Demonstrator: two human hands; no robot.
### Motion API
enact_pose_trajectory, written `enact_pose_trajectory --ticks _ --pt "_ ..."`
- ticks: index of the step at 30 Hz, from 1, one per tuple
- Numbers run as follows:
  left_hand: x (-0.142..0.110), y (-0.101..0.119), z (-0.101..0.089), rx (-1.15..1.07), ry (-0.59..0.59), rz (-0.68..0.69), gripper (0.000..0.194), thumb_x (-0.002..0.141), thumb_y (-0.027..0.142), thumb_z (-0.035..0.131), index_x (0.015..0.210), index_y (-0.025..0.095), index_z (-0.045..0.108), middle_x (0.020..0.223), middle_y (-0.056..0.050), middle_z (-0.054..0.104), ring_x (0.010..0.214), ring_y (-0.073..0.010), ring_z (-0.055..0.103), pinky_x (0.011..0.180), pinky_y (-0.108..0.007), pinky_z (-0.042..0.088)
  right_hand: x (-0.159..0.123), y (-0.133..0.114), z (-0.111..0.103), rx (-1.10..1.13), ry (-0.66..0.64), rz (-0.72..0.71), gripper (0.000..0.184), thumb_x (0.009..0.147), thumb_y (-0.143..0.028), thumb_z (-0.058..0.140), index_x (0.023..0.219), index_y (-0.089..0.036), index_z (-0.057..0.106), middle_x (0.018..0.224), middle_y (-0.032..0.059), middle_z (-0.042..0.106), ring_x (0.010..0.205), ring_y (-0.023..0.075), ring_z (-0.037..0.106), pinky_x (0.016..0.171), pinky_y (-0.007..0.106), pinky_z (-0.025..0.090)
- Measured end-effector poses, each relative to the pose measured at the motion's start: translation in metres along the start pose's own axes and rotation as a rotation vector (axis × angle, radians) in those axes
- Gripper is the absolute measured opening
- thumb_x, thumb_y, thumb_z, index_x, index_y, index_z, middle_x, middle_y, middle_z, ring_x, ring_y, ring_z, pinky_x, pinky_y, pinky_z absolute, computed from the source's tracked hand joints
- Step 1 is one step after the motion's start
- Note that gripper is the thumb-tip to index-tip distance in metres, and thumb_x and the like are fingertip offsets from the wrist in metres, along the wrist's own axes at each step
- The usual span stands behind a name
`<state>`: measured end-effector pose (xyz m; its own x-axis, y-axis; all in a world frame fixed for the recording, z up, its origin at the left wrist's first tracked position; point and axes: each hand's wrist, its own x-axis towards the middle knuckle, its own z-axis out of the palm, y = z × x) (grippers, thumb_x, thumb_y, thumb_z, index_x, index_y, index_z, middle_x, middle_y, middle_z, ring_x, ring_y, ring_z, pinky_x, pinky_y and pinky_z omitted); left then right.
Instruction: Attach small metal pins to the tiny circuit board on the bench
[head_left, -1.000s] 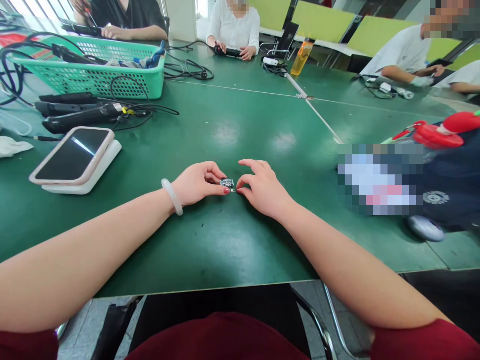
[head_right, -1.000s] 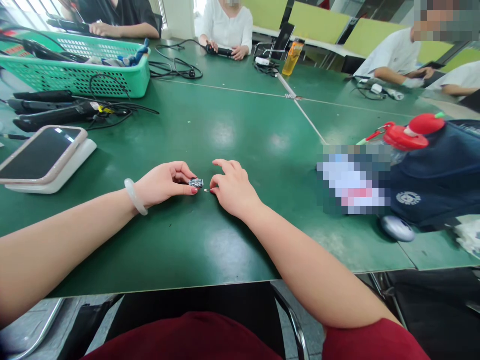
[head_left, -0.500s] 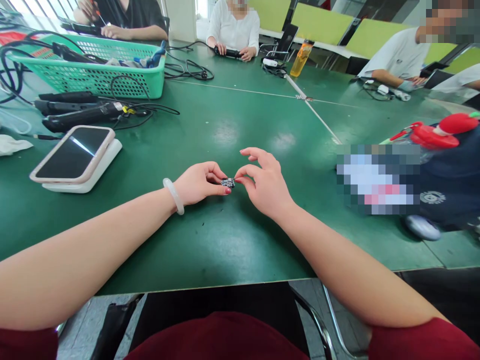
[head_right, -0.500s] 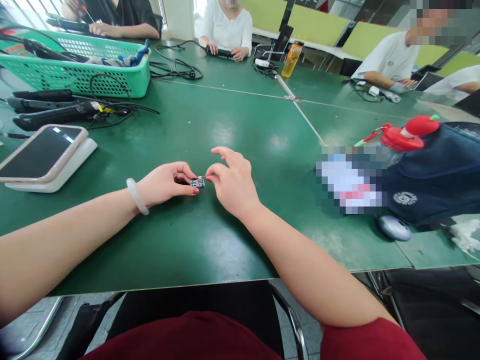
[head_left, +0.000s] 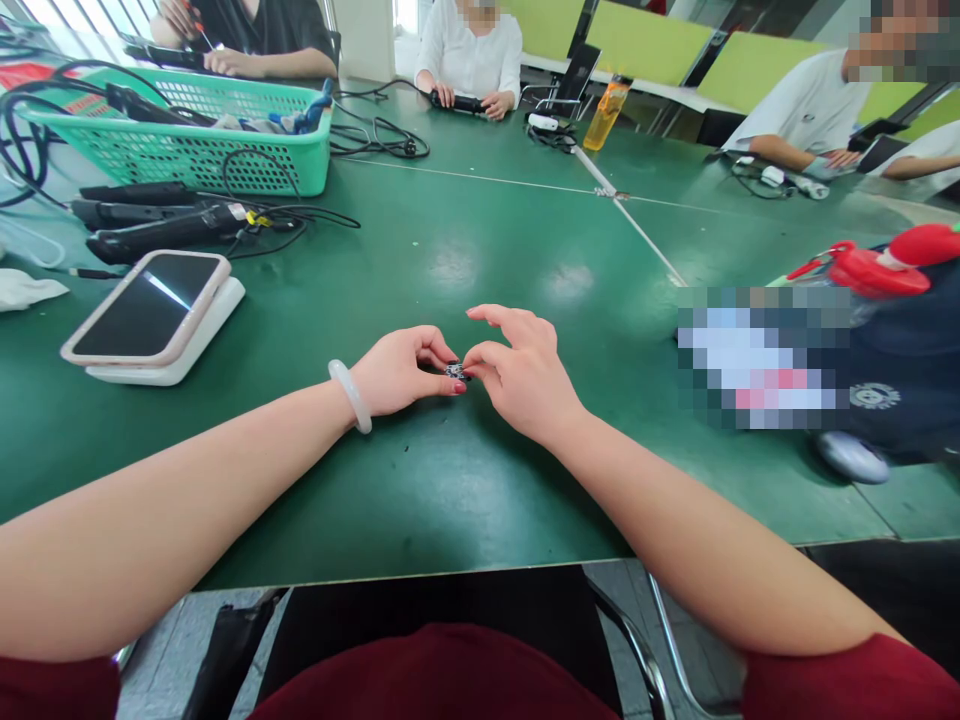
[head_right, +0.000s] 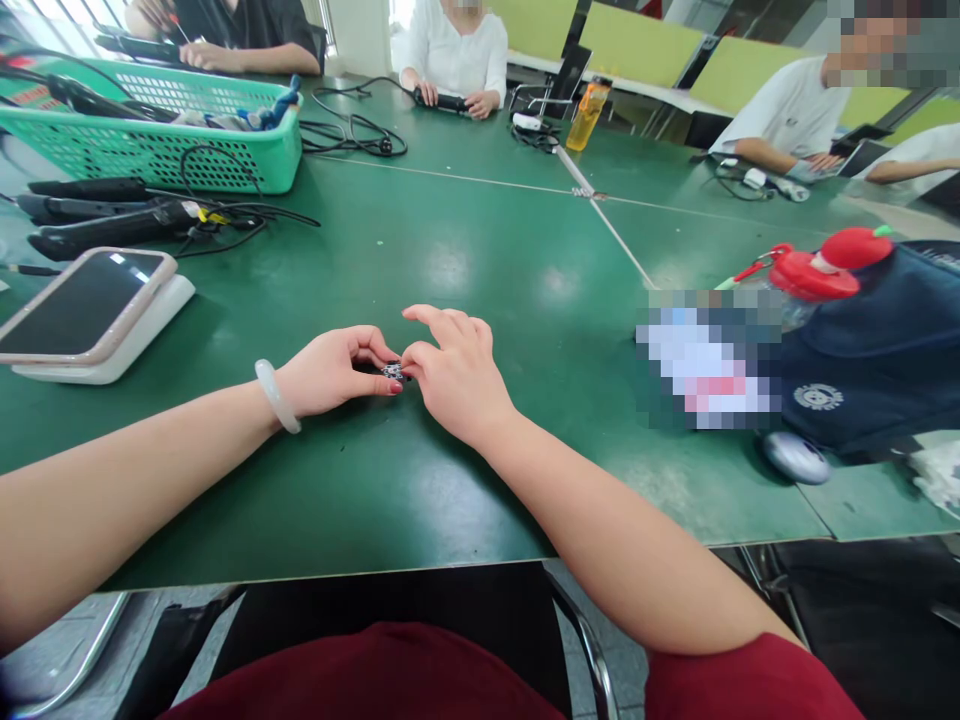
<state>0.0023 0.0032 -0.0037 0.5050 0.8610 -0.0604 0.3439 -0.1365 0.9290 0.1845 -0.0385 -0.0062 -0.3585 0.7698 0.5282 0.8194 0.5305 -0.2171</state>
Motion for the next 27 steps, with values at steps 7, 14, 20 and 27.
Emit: enact_pose_trajectory --ticks 7,14,20,27 --pt "0.000 0.001 0.001 -0.051 0.007 -0.002 0.032 0.059 0.026 0.079 0.076 0.016 0.053 0.078 -0.004 0.070 0.075 -0.0181 0.066 0.069 -0.032 0.050 0.000 0.005 -0.006 0.020 0.016 0.036 0.013 0.087 -0.024 0.058 0.085 -0.025 0.070 0.129 0.0039 0.054 0.116 0.0246 0.047 0.098 0.045 0.033" --pt "0.001 -0.001 -0.001 -0.142 0.055 0.001 0.035 0.058 0.028 0.081 0.078 0.016 0.055 0.080 -0.004 0.070 0.076 -0.0177 0.066 0.072 -0.033 0.052 0.000 0.007 -0.013 0.073 -0.024 0.073 0.006 0.081 -0.028 0.067 0.081 -0.023 0.066 0.115 0.0065 0.059 0.106 0.0237 0.052 0.092 0.042 0.039" --pt "0.004 -0.003 -0.004 -0.111 0.171 -0.010 0.035 0.058 0.028 0.082 0.080 0.015 0.057 0.081 -0.005 0.070 0.079 -0.0173 0.065 0.078 -0.035 0.051 0.000 0.002 -0.005 0.090 -0.383 0.031 0.012 0.081 -0.030 0.067 0.089 -0.021 0.067 0.079 0.0007 0.063 0.075 0.0154 0.056 0.069 0.029 0.041" --pt "0.003 -0.002 -0.004 -0.090 0.163 0.000 0.036 0.059 0.030 0.081 0.081 0.015 0.057 0.081 -0.005 0.070 0.078 -0.0175 0.065 0.077 -0.034 0.051 0.002 -0.001 -0.001 0.163 -0.396 0.089 0.009 0.085 -0.018 0.059 0.078 -0.019 0.065 0.078 0.0005 0.065 0.072 0.0133 0.056 0.066 0.026 0.039"
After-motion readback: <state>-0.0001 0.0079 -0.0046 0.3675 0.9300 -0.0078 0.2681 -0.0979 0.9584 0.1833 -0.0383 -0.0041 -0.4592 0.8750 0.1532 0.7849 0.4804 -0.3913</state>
